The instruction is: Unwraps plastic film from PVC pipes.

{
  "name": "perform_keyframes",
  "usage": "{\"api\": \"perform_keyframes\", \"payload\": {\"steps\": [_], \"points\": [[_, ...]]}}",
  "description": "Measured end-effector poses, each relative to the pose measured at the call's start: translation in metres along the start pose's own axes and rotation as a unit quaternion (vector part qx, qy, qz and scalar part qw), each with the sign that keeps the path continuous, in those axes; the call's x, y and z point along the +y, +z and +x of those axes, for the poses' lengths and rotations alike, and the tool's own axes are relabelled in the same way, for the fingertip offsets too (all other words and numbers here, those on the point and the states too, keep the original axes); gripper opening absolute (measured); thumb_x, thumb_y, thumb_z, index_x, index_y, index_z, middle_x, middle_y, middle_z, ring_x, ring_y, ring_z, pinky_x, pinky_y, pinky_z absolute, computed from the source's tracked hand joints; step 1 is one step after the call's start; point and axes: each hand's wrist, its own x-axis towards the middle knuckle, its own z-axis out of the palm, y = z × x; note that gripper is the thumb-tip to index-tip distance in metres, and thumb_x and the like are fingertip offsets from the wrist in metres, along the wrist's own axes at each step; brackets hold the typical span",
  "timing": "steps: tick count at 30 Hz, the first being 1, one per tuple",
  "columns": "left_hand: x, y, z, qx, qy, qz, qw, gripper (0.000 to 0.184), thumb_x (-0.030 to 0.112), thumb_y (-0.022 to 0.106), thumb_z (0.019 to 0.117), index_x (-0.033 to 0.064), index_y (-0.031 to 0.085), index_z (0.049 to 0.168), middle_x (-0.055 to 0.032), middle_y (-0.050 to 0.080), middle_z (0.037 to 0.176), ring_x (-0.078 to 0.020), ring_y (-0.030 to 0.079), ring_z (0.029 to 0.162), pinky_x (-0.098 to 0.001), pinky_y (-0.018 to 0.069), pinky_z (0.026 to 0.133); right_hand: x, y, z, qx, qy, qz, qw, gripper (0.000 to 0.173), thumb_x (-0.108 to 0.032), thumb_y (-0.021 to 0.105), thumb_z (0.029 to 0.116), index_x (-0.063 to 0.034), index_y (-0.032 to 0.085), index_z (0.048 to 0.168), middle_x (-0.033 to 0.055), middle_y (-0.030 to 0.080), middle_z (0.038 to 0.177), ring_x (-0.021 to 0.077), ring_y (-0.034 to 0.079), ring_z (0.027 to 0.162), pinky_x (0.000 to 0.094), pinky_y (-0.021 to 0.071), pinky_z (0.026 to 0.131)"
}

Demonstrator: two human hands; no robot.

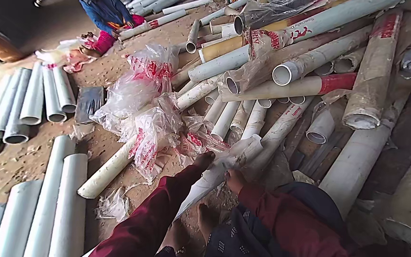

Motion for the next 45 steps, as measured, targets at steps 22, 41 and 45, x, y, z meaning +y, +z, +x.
{"api": "perform_keyframes", "payload": {"steps": [22,41,45], "points": [[-0.003,-0.026,-0.02,-0.092,0.054,0.191,0.976,0.061,0.049,0.051,0.106,-0.0042,0.055,0.136,-0.028,0.058,0.136,-0.0445,0.058,0.125,-0.0628,0.0441,0.105,0.01,-0.094,-0.007,-0.023,-0.053,-0.156,0.986,0.038,-0.016,0.038,0.1129,0.0071,0.065,0.126,0.028,0.064,0.128,0.036,0.059,0.122,0.05,0.0407,0.108],[0.031,-0.019,-0.034,-0.13,-0.004,0.32,0.938,0.05,0.035,0.033,0.1136,-0.0039,0.059,0.131,-0.0303,0.062,0.132,-0.0488,0.058,0.126,-0.0672,0.0434,0.101,0.052,-0.107,0.037,0.142,0.091,0.037,0.985,0.026,-0.008,0.05,0.1078,0.0068,0.065,0.122,0.0195,0.068,0.118,0.0223,0.064,0.099,0.0392,0.0482,0.094],[0.04,-0.021,-0.04,-0.136,-0.04,0.349,0.926,0.052,0.037,0.03,0.1137,-0.0022,0.058,0.134,-0.0297,0.061,0.134,-0.0489,0.058,0.127,-0.0673,0.0438,0.1,0.07,-0.121,0.028,0.29,0.114,-0.019,0.95,0.032,-0.01,0.051,0.1059,0.0094,0.064,0.128,0.031,0.062,0.134,0.0423,0.059,0.129,0.0551,0.0401,0.112]]}}
